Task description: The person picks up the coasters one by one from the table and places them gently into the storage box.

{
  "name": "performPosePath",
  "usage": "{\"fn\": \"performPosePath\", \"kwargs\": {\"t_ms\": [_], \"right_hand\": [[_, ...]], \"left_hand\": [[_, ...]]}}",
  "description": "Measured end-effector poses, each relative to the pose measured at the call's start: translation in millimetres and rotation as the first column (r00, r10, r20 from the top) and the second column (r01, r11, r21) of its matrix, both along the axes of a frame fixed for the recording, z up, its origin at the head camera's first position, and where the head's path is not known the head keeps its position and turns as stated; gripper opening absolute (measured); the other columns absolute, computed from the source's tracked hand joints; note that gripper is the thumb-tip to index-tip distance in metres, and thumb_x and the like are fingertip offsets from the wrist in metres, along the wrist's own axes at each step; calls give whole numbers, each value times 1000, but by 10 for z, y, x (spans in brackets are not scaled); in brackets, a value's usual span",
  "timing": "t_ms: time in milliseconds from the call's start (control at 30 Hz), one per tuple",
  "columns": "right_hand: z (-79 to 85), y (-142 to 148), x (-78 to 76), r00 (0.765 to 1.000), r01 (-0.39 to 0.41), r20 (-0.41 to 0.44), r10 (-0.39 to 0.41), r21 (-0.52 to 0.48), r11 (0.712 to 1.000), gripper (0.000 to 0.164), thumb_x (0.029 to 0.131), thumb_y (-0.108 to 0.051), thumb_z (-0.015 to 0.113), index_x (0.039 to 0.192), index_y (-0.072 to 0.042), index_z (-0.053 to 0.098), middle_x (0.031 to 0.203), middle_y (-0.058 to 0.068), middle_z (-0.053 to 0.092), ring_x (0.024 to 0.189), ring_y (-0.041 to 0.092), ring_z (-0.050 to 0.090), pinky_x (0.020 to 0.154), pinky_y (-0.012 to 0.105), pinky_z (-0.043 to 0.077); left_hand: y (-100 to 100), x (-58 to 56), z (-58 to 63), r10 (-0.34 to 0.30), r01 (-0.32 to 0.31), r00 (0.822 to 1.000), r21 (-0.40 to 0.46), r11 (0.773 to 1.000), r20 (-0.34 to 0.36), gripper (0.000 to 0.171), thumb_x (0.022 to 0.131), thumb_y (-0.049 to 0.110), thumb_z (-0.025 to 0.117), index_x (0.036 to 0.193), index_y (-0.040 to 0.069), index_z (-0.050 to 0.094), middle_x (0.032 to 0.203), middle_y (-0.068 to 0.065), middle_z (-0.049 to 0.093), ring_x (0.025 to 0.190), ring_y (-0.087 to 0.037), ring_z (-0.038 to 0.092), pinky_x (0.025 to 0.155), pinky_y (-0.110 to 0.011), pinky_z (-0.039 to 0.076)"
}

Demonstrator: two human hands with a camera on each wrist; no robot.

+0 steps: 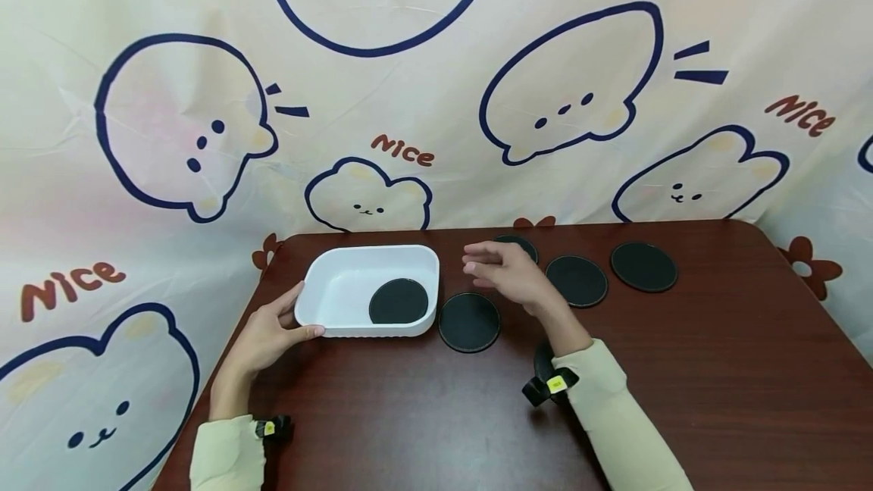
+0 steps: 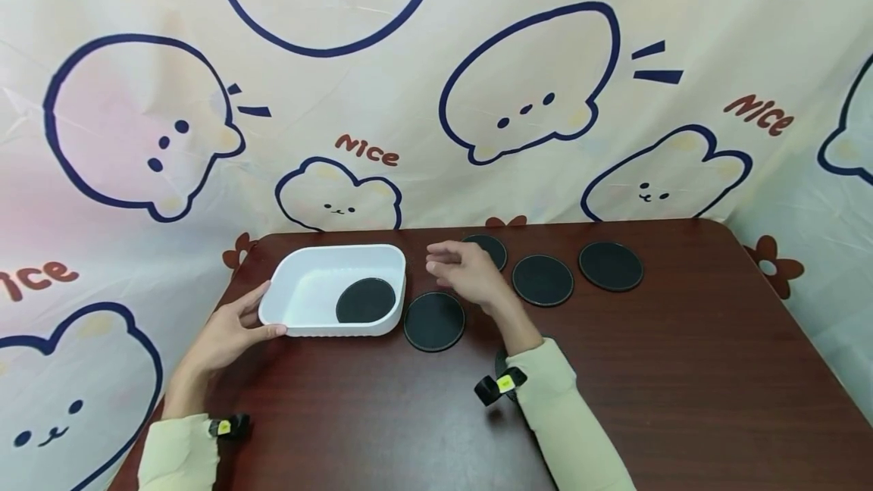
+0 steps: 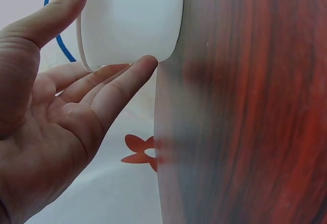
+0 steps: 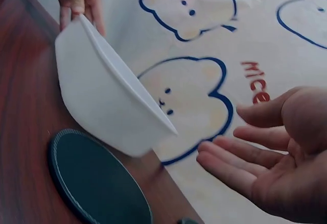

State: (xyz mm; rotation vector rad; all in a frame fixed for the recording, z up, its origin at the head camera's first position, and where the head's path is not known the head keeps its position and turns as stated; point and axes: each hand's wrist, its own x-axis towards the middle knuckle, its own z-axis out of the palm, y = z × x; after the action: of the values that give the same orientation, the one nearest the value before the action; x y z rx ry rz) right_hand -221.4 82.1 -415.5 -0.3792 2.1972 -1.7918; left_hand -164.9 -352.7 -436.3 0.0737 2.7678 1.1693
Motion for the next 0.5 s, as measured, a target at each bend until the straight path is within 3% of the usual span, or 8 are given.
{"fn": "performPosePath", "kwargs": {"t_ms": [200, 500], "right_hand": [[-17, 320, -72, 997, -33, 72, 40, -92, 995, 52, 108, -19, 67, 155, -1, 53, 153, 28, 60, 137, 38, 66, 106, 42, 60], [-113, 844, -124, 992, -35, 115, 58, -191, 981, 53, 112, -21, 58, 159, 3, 46, 154, 29, 58, 124, 18, 75, 102, 35, 62]], "left_hand": [[-1, 6, 5, 5, -5, 1000, 18, 1000, 3, 106, 92, 36, 87, 171, 5, 23, 161, -33, 47, 139, -47, 61, 111, -57, 50], [14, 17, 25, 11, -11, 1000, 2, 1000, 9, 104, 93, 36, 86, 171, 6, 23, 163, -32, 46, 139, -47, 62, 111, -57, 51]]}}
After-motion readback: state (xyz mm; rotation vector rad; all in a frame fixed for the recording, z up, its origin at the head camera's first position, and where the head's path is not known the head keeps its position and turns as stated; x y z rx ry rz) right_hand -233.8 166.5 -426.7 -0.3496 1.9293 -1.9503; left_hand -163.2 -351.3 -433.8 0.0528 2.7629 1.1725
